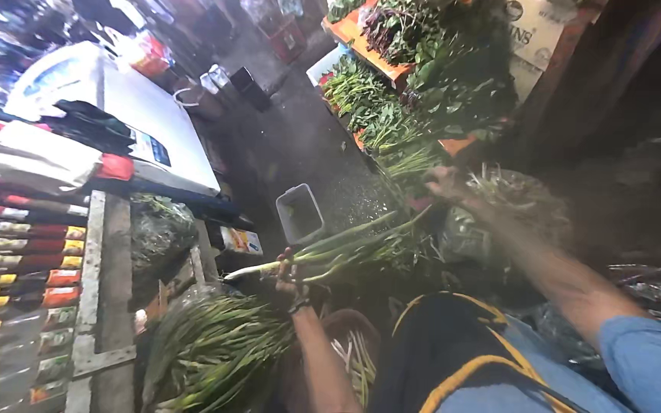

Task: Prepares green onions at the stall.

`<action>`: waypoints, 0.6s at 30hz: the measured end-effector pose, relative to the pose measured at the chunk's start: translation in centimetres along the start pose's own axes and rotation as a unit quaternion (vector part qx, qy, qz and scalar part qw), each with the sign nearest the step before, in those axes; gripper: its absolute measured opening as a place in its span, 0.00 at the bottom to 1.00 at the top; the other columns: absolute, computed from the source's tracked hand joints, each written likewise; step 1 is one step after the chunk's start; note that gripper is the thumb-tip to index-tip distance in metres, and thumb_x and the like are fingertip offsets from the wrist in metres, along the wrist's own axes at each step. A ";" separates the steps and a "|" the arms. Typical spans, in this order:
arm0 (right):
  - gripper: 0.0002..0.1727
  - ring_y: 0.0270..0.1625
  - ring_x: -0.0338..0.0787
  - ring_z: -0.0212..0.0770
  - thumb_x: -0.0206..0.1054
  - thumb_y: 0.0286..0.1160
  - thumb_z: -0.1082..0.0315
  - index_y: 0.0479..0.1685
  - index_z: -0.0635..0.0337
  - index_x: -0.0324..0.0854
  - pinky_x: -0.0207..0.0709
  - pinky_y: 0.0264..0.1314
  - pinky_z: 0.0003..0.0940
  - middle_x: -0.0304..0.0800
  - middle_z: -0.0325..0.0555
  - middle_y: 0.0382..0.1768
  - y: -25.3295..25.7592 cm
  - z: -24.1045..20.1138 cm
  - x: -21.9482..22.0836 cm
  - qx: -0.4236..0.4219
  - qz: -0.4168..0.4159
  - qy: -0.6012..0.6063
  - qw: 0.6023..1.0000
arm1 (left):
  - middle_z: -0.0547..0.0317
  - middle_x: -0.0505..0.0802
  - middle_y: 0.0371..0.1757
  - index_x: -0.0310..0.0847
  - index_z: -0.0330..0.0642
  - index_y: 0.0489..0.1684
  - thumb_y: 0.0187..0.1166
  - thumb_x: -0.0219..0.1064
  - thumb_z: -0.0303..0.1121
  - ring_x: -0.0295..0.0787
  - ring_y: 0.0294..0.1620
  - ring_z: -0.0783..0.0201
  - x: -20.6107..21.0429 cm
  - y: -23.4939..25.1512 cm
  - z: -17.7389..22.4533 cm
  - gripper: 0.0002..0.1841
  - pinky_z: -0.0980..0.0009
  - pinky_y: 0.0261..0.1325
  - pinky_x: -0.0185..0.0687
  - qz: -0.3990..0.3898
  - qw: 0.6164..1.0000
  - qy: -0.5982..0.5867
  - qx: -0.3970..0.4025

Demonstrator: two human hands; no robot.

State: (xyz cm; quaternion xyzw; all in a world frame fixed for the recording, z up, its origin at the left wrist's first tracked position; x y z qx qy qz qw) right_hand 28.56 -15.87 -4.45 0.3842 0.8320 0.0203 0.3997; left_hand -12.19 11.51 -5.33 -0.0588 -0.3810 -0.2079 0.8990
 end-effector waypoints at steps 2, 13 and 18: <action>0.13 0.51 0.94 0.57 0.72 0.61 0.83 0.44 0.65 0.92 0.84 0.62 0.59 0.95 0.58 0.47 -0.1 -4.1 4.6 -0.067 -0.056 0.070 0.994 | 0.60 0.96 0.51 0.83 0.41 0.52 0.89 0.36 0.29 0.82 0.20 0.78 0.1 -0.7 0.0 0.23 0.85 0.22 0.76 0.009 1.000 0.014 -0.001; 0.23 0.64 0.86 0.68 0.58 0.87 0.67 0.80 0.54 0.78 0.76 0.68 0.63 0.82 0.69 0.67 -2.6 -14.9 14.8 -0.115 -0.364 0.075 0.921 | 0.62 0.96 0.53 0.82 0.42 0.53 0.90 0.34 0.29 0.86 0.23 0.77 1.6 -1.4 1.3 0.23 0.85 0.22 0.78 0.026 0.999 0.012 0.016; 0.17 0.57 0.90 0.68 0.51 0.88 0.71 0.63 0.70 0.81 0.81 0.53 0.63 0.87 0.68 0.57 -2.8 -16.9 12.5 -0.237 -0.344 -0.069 0.906 | 0.72 0.91 0.31 0.80 0.43 0.49 0.94 0.35 0.34 0.79 0.16 0.81 1.5 -2.2 0.7 0.21 0.86 0.19 0.75 0.113 0.987 0.113 -0.005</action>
Point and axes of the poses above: each hand's wrist, its own y-axis towards the middle knuckle, its own x-axis out of the palm, z = x × y, the point moved 8 cm from there along y, towards the middle knuckle
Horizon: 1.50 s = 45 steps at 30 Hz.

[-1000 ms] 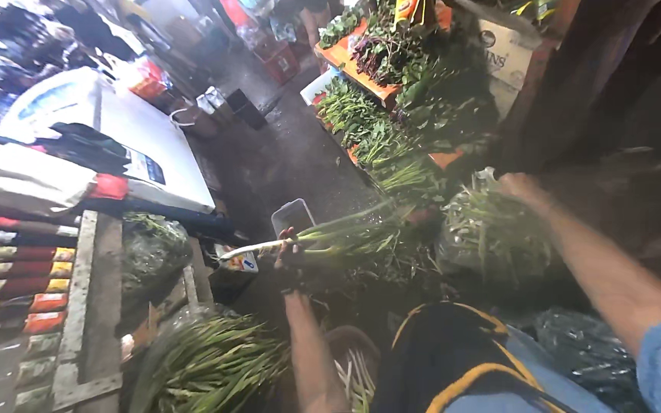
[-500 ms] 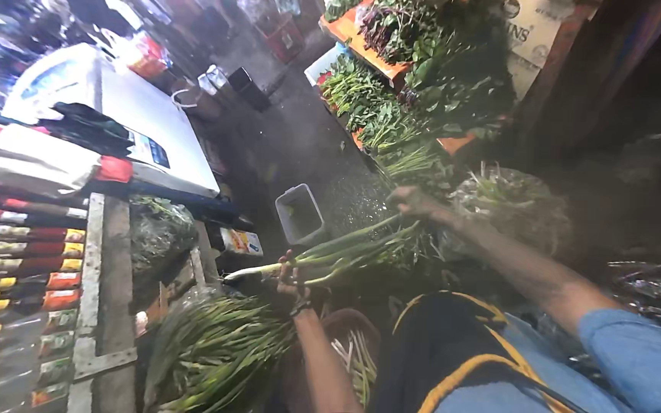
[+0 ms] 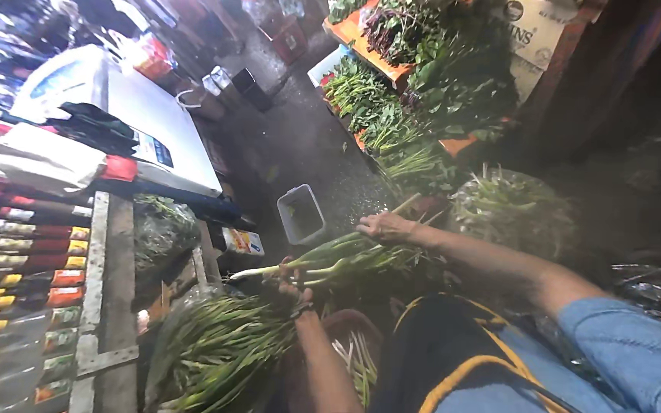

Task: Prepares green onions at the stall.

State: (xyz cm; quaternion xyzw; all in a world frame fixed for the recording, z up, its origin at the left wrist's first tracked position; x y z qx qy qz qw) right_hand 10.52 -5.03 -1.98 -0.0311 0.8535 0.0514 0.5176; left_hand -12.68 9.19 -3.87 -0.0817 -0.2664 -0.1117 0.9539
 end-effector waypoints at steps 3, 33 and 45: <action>0.14 0.49 0.91 0.66 0.55 0.84 0.71 0.52 0.74 0.82 0.82 0.46 0.61 0.88 0.67 0.48 -0.2 0.0 -1.2 -0.002 0.030 -0.023 0.999 | 0.77 0.81 0.14 0.80 0.47 0.43 0.95 0.39 0.35 0.75 0.11 0.82 0.2 -0.1 -0.6 0.19 0.85 0.18 0.76 0.025 0.998 0.056 -0.006; 0.19 0.67 0.86 0.61 0.69 0.81 0.67 0.65 0.71 0.81 0.74 0.75 0.57 0.86 0.69 0.63 -19.0 19.4 -13.4 0.396 0.470 0.296 0.731 | 0.74 0.84 0.20 0.80 0.48 0.42 0.95 0.44 0.37 0.82 0.18 0.76 -5.2 1.4 5.0 0.17 0.78 0.27 0.84 0.098 0.989 0.010 0.111; 0.22 0.69 0.84 0.64 0.56 0.83 0.77 0.74 0.72 0.75 0.71 0.76 0.58 0.83 0.73 0.65 -4.1 4.6 -2.5 0.061 0.040 0.337 0.939 | 0.75 0.87 0.25 0.80 0.51 0.41 0.94 0.46 0.37 0.83 0.20 0.77 -2.7 -0.3 4.0 0.15 0.79 0.26 0.84 0.121 0.988 0.010 0.093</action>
Point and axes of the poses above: each hand's wrist, its own y-axis towards the middle knuckle, its own x-axis out of the palm, z = x × y, the point moved 8 cm from there along y, towards the middle knuckle
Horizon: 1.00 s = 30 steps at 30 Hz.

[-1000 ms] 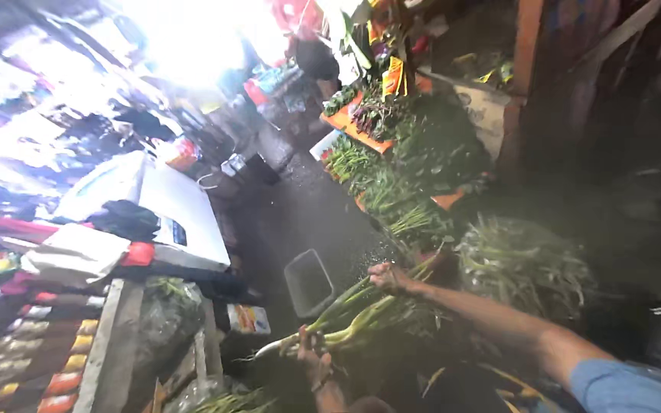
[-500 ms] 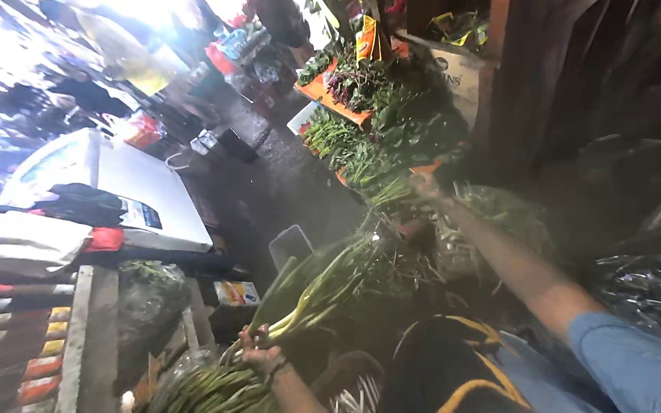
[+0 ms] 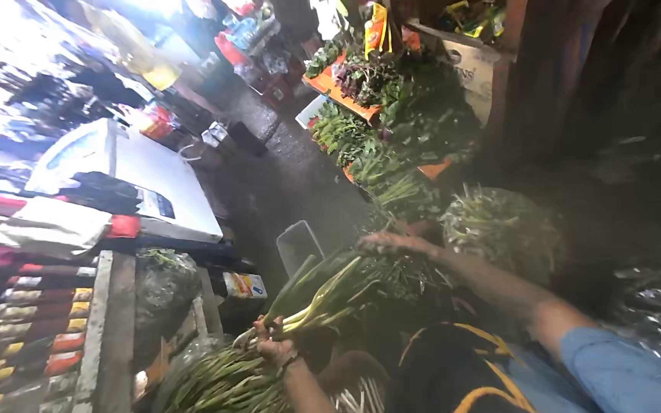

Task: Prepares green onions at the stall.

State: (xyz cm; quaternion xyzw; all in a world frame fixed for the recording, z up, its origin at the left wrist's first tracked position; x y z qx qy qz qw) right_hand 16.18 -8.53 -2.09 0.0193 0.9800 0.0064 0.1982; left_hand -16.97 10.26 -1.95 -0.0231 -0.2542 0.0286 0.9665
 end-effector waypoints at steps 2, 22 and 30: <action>0.20 0.70 0.83 0.66 0.55 0.87 0.73 0.70 0.75 0.78 0.68 0.79 0.59 0.83 0.74 0.64 0.3 0.7 1.2 0.000 -0.027 -0.002 1.000 | 0.74 0.87 0.27 0.79 0.50 0.43 0.93 0.47 0.36 0.83 0.21 0.77 -0.5 0.4 0.4 0.13 0.79 0.26 0.84 0.019 1.000 -0.007 0.007; 0.17 0.62 0.88 0.67 0.69 0.65 0.81 0.55 0.68 0.91 0.73 0.69 0.66 0.91 0.67 0.54 -8.5 2.1 -0.8 0.070 0.048 -0.126 0.988 | 0.73 0.86 0.23 0.78 0.48 0.40 0.93 0.48 0.34 0.83 0.19 0.78 1.6 -0.2 -1.3 0.13 0.81 0.23 0.81 0.003 0.998 0.056 -0.020; 0.28 0.76 0.78 0.70 0.65 0.79 0.65 0.79 0.63 0.73 0.66 0.77 0.72 0.80 0.70 0.73 -18.8 16.0 -10.7 0.372 0.175 -0.169 0.896 | 0.76 0.87 0.21 0.81 0.51 0.41 0.93 0.47 0.36 0.83 0.19 0.78 0.6 -0.2 2.3 0.15 0.80 0.25 0.83 -0.023 0.997 0.047 0.050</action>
Point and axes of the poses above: each hand's wrist, its own y-axis towards the middle knuckle, its own x-axis out of the palm, z = x × y, the point moved 8 cm from there along y, towards the middle knuckle
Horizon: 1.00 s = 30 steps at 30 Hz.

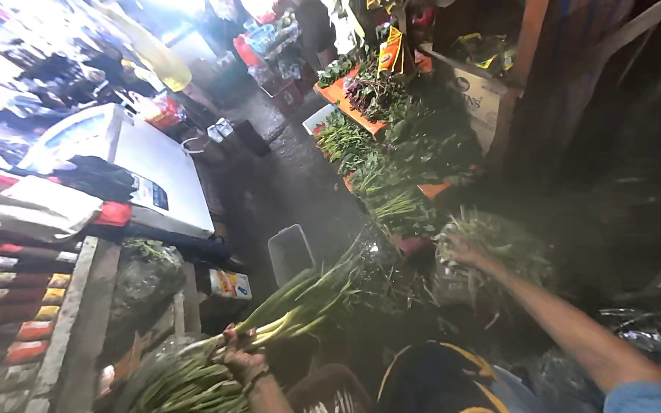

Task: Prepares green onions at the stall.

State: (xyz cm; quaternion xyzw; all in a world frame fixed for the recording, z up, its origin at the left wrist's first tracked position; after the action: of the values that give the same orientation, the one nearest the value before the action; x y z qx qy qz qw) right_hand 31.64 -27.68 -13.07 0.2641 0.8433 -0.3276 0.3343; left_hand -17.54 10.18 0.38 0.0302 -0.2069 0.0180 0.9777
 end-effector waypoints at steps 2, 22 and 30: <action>0.31 0.81 0.73 0.70 0.69 0.77 0.59 0.80 0.63 0.75 0.61 0.82 0.70 0.77 0.69 0.76 1.0 3.6 -0.4 0.035 0.010 -0.045 0.998 | 0.74 0.88 0.23 0.81 0.50 0.44 0.92 0.49 0.34 0.84 0.19 0.77 0.8 -0.9 -0.9 0.12 0.79 0.25 0.84 -0.002 1.000 0.012 -0.017; 0.19 0.53 0.90 0.58 0.64 0.83 0.60 0.63 0.65 0.80 0.78 0.62 0.63 0.90 0.61 0.48 -2.9 -40.5 15.6 -0.393 -0.261 -0.020 0.882 | 0.45 0.92 0.52 0.81 0.24 0.60 0.71 0.74 0.22 0.88 0.50 0.66 6.7 -12.7 -8.9 0.20 0.69 0.58 0.84 -0.125 0.961 0.223 -0.108; 0.20 0.58 0.92 0.54 0.59 0.86 0.69 0.70 0.70 0.80 0.82 0.69 0.52 0.92 0.63 0.55 -4.8 -49.3 16.8 -0.421 -0.086 -0.002 0.903 | 0.47 0.89 0.48 0.69 0.30 0.73 0.94 0.51 0.35 0.86 0.42 0.63 -6.1 -12.4 -16.4 0.19 0.66 0.48 0.85 0.197 0.948 -0.053 -0.245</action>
State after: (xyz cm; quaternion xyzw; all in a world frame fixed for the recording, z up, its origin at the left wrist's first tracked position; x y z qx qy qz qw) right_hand -1.54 9.00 4.05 0.0245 0.9214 0.0303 0.3868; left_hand -15.89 -1.26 -17.75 -0.2506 -0.2579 0.1569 0.9198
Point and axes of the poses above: each hand's wrist, its own y-axis towards the middle knuckle, its own x-axis out of the palm, z = x × y, the point moved 8 cm from there along y, towards the middle knuckle
